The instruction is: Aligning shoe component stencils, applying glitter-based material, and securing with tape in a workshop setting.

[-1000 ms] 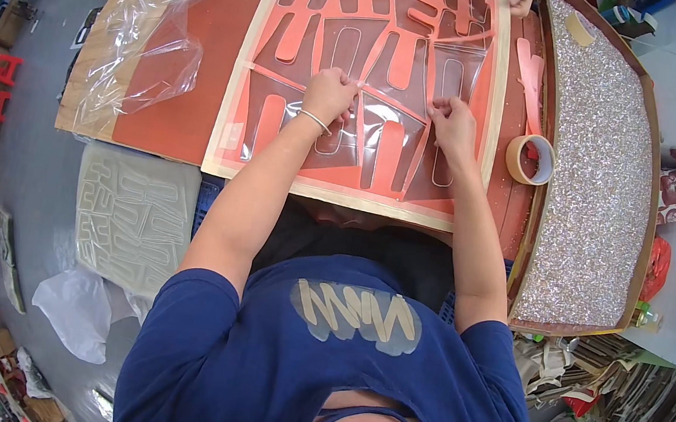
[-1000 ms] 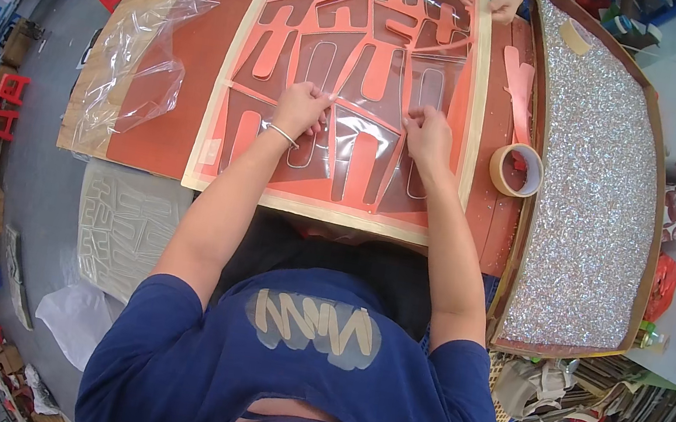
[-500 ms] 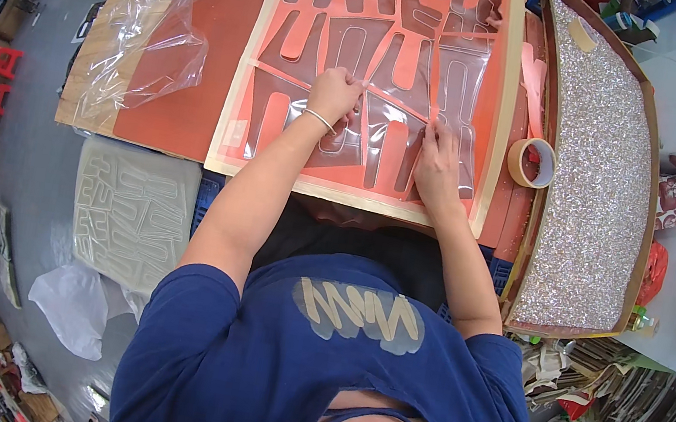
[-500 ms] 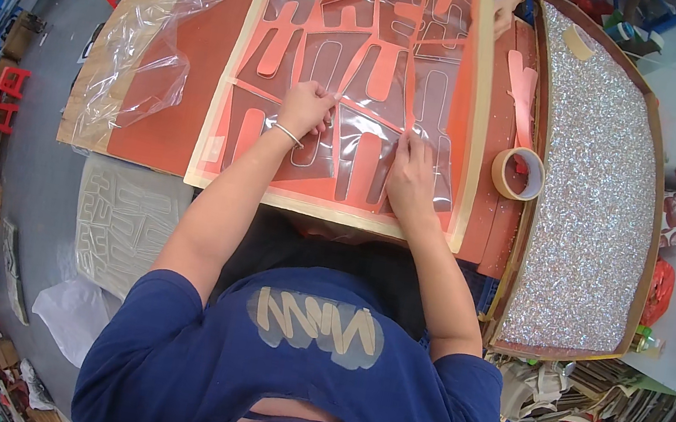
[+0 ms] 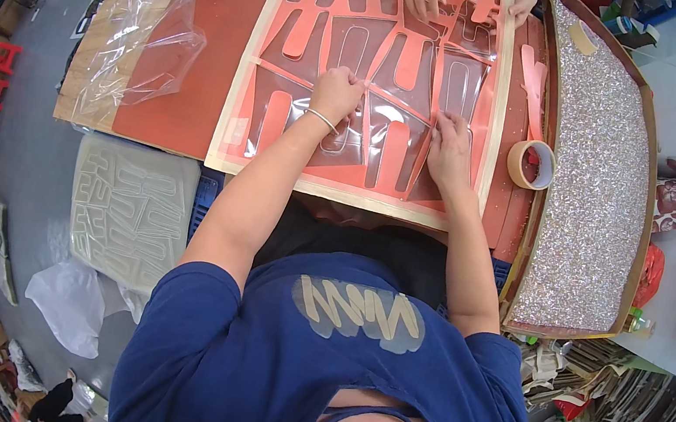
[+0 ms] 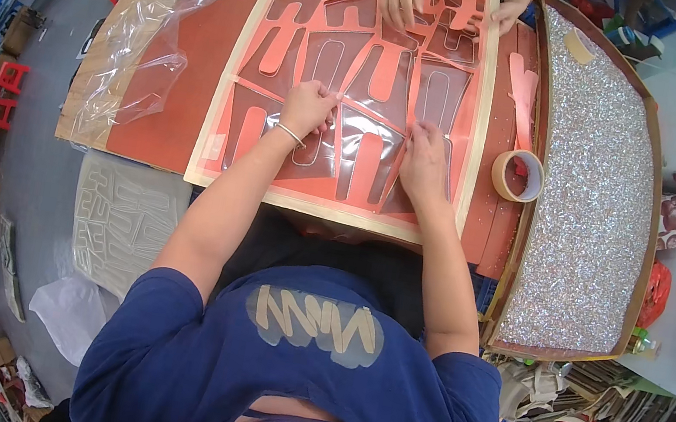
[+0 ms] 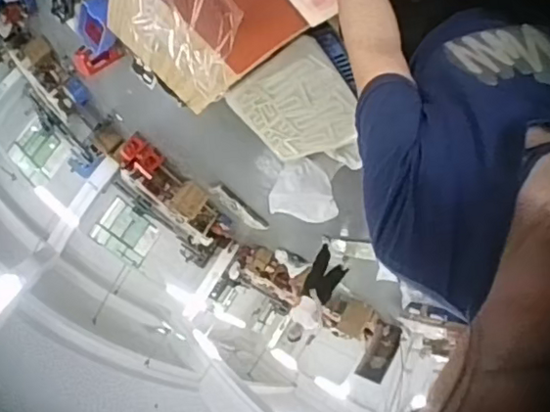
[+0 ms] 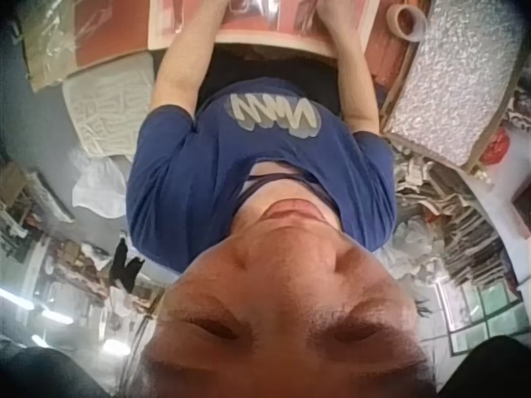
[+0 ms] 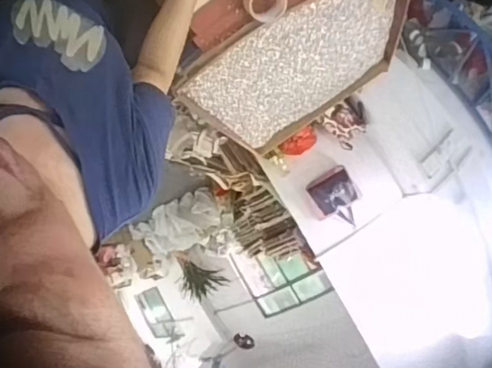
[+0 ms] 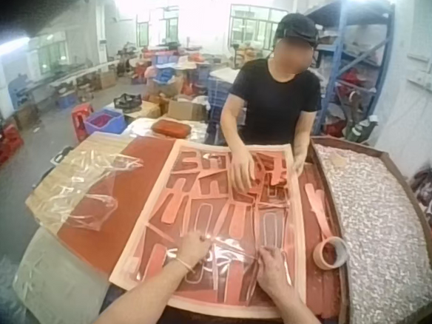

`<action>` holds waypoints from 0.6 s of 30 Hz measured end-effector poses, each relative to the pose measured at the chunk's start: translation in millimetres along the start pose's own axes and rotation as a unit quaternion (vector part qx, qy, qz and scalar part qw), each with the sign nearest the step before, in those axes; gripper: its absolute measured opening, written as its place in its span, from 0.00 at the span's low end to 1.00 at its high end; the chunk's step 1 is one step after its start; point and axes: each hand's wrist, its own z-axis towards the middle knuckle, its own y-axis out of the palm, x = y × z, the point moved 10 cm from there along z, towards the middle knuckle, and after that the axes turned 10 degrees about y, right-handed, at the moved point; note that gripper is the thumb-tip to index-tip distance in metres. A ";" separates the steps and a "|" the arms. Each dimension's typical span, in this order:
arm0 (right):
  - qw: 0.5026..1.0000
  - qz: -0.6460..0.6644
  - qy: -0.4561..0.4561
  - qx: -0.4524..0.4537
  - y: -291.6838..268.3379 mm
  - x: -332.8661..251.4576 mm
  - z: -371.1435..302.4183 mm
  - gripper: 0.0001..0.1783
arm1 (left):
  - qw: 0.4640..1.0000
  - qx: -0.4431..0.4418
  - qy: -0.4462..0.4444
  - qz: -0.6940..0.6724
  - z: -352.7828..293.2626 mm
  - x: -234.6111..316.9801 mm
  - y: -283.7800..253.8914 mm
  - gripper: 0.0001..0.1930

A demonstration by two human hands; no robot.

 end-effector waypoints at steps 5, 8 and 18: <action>0.987 -0.126 -0.001 -0.097 20.8 4.7 12.5 0.15 | 1.000 0.003 0.010 -0.004 -0.6 1.7 -1.5 0.13; 0.980 -0.149 -0.021 -0.132 29.7 3.5 14.6 0.14 | 1.000 -0.009 -0.007 -0.016 -1.9 2.1 -0.7 0.13; 0.977 -0.028 0.091 -0.190 -1.0 -37.3 -22.5 0.16 | 1.000 -0.010 -0.016 -0.017 -3.2 4.3 -2.0 0.12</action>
